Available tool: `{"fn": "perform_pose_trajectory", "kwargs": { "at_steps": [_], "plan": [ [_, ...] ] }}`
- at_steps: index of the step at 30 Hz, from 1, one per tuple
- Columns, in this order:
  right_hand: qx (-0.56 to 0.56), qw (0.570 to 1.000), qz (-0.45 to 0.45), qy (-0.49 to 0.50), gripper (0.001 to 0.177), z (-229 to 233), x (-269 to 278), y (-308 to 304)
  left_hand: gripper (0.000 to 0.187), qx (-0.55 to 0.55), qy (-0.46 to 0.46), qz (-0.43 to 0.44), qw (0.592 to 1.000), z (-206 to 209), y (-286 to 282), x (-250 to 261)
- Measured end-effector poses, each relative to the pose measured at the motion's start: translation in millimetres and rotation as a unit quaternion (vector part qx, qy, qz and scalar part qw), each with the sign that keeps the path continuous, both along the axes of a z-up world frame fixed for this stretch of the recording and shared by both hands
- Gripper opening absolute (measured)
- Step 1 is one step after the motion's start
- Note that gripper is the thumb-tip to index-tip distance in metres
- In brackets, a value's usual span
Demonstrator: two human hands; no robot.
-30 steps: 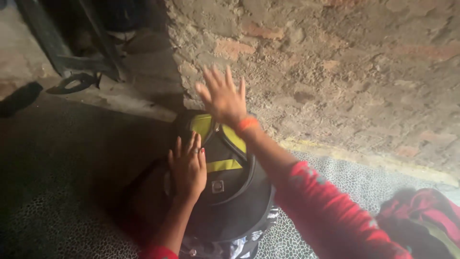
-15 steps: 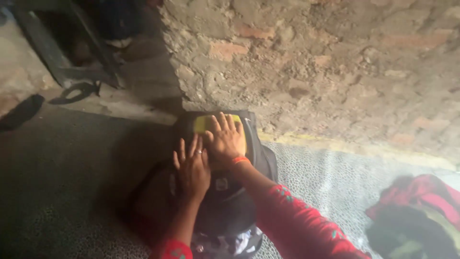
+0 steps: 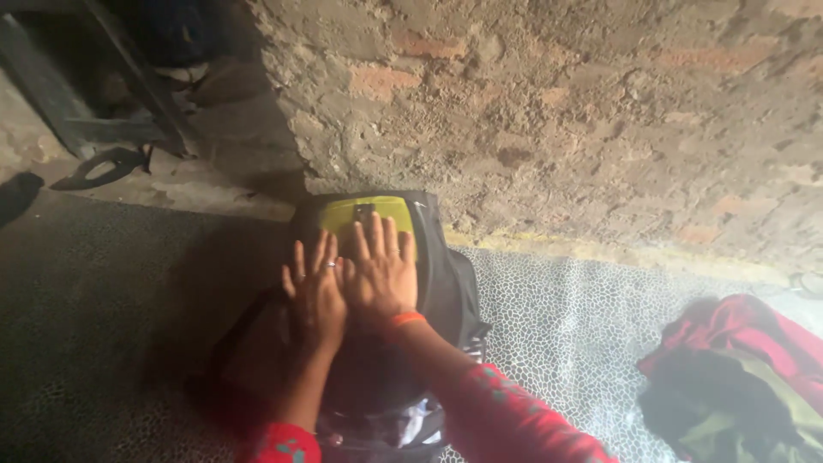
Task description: The person packs clothes into a backpack, zips the main compartment, and then presses down on the bag while smoothing the exterior surfaces.
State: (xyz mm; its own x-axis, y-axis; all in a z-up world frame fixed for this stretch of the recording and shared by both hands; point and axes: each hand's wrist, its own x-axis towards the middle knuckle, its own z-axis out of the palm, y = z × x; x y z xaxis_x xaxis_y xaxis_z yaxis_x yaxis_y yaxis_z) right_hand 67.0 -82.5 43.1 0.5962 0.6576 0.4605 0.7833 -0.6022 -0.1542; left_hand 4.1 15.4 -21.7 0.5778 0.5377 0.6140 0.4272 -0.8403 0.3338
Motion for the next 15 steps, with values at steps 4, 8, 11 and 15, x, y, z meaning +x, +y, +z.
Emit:
{"fn": "perform_pose_trajectory", "kwargs": {
  "at_steps": [4,8,11,15],
  "plan": [
    [0.012,0.999,-0.007,-0.032,0.065,-13,-18,3,0.049,-0.002,0.005,-0.002,1.000,-10,-1,-19],
    [0.054,0.998,0.017,-0.014,0.067,-7,-11,-2,0.049,-0.005,-0.006,0.001,1.000,-7,2,-9],
    [0.049,0.999,0.013,-0.007,0.065,-10,-11,-8,0.048,-0.006,-0.004,0.001,1.000,-4,-8,-14],
    [0.079,0.996,0.022,-0.037,0.068,-23,-17,-24,0.049,0.015,-0.004,-0.009,1.000,-3,-19,-16]
  ]
}}
